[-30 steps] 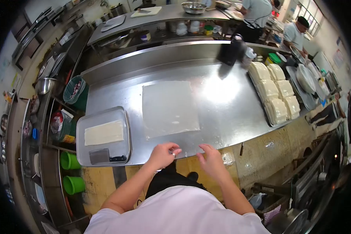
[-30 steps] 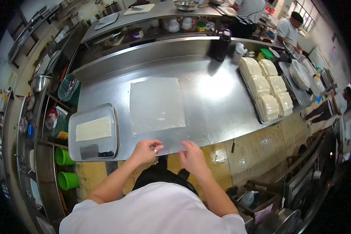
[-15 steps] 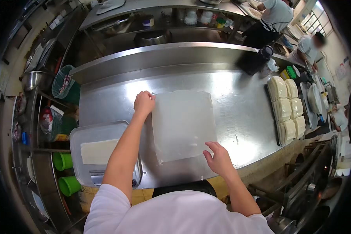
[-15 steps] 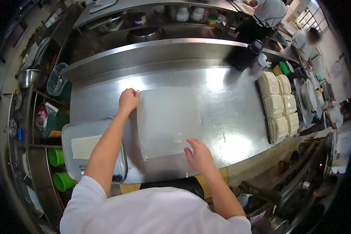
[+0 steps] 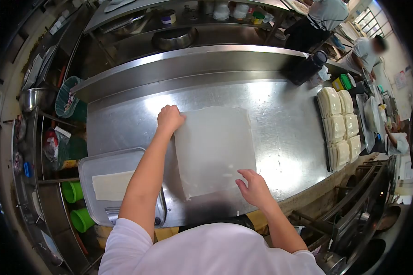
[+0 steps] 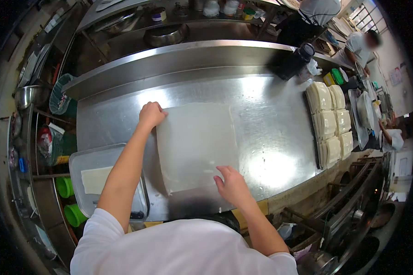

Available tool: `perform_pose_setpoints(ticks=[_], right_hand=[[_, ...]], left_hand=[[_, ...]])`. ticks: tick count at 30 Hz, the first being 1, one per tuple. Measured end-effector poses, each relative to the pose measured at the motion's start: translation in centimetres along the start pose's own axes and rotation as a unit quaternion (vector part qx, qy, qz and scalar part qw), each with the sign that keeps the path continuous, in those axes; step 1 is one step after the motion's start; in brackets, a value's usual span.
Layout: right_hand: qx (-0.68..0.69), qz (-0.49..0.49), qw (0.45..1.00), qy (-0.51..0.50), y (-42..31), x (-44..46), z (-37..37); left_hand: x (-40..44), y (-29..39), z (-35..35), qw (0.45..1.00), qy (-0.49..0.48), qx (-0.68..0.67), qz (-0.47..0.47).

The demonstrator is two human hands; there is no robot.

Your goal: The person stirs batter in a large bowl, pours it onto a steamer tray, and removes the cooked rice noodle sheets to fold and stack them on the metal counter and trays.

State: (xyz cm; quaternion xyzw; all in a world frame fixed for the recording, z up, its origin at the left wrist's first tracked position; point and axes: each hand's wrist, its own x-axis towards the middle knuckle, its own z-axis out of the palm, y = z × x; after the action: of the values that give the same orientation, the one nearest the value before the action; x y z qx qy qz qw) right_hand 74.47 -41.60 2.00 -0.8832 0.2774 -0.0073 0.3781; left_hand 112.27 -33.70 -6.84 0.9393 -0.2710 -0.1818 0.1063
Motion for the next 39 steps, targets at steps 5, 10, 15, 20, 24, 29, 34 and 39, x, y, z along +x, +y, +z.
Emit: perform_pose_setpoints(ticks=[5, 10, 15, 20, 24, 29, 34, 39], right_hand=[[0.007, 0.003, 1.000, -0.006, 0.4, 0.2, -0.6], [0.013, 0.007, 1.000, -0.005, 1.9, -0.5, -1.0], [0.012, -0.004, 1.000, 0.011, 3.6, -1.5, -1.0], [0.024, 0.011, 1.000, 0.012, 4.4, -2.2, -1.4], [0.027, 0.017, 0.999, 0.009, 4.8, -2.3, -1.7], [0.017, 0.022, 0.999, 0.016, 5.1, -2.2, -2.3], [0.010, 0.020, 1.000, 0.013, 5.2, -0.7, -2.5], [-0.020, -0.012, 1.000, -0.011, 4.6, 5.3, -3.3]], left_hand=[[0.1, 0.4, -0.1, 0.999, -0.001, -0.041, -0.023], [0.5, 0.2, 0.4, 1.000, -0.018, -0.009, -0.016], [0.5, -0.1, 1.7, 0.998, 0.018, -0.055, 0.010], [0.2, 1.3, 2.5, 0.994, 0.053, -0.081, -0.047], [-1.1, 2.7, 0.3, 0.998, 0.008, -0.035, -0.057], [1.3, 0.7, 0.4, 0.989, -0.077, -0.114, -0.056], [2.5, -0.8, 1.5, 0.950, -0.109, -0.281, -0.076], [2.4, -0.8, -0.1, 0.973, -0.138, -0.179, -0.051]])
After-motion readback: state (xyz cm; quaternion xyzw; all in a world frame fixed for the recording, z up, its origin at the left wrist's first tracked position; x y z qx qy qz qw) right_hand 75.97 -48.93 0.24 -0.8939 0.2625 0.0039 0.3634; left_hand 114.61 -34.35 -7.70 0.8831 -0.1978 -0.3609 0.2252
